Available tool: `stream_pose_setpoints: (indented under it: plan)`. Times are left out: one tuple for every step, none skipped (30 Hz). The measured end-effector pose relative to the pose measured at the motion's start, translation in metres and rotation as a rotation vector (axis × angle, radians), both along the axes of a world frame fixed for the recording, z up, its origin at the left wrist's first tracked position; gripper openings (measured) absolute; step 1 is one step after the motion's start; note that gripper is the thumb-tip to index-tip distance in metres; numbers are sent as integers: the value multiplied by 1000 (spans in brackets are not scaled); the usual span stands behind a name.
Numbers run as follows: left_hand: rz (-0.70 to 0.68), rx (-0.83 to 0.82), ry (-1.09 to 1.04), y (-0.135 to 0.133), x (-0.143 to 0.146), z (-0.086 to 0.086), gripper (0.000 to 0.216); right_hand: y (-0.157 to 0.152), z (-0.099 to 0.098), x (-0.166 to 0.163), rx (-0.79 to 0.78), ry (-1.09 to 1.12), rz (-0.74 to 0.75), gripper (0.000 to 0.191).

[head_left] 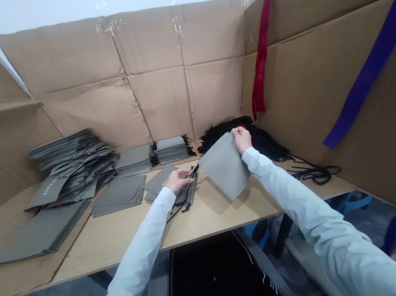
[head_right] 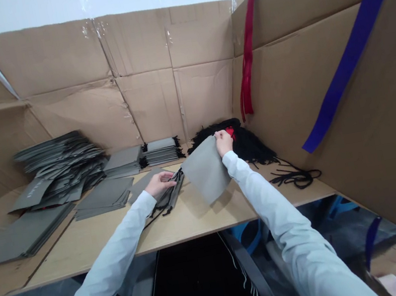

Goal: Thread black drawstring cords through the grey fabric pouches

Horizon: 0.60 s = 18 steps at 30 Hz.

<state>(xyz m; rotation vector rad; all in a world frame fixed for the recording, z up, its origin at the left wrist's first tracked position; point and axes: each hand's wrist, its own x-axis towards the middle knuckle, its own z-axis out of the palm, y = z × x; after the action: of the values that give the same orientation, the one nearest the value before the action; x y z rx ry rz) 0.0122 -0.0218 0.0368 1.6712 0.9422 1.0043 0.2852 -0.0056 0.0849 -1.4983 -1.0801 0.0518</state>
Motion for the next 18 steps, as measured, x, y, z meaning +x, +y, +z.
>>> stream_pose_setpoints:
  plan:
    - [11,25,-1,1,2,-2,32,2,-6,3,-7,47,-10,25]
    - [18,40,0,1,5,-3,29,4,-11,7,-11,88,-22,25]
    - [24,46,1,1,7,-5,26,5,-16,9,-10,121,-33,25]
    - [35,50,-6,0,9,-5,25,7,-22,12,-7,146,-42,25]
    - [51,57,-23,-1,10,-6,26,8,-27,14,1,167,-47,25]
    - [66,63,-54,-3,12,-6,27,9,-33,16,10,188,-49,25]
    - [79,62,-105,-5,14,-5,28,9,-38,16,19,210,-44,25]
    - [90,46,-176,-7,16,-5,29,10,-43,16,28,236,-39,25]
    - [96,12,-261,-9,17,-4,29,10,-48,15,34,264,-30,26]
    - [100,-35,-350,-11,19,-2,29,11,-53,12,39,294,-23,26]
    - [100,-84,-434,-13,21,-1,29,11,-57,8,40,324,-23,26]
    - [101,-126,-510,-14,23,0,28,11,-60,4,39,352,-24,27]
    - [103,-158,-575,-15,24,2,27,11,-63,-2,39,375,-26,27]
    - [106,-185,-632,-14,26,3,26,11,-66,-8,40,389,-26,29]
    - [110,-215,-684,-14,27,4,24,11,-68,-14,45,392,-19,30]
    - [113,-257,-736,-13,28,5,22,12,-69,-19,55,381,-4,32]
    - [114,-311,-783,-12,30,6,19,13,-71,-25,66,346,34,33]
    - [113,-372,-817,-10,31,6,17,14,-72,-29,76,306,75,35]
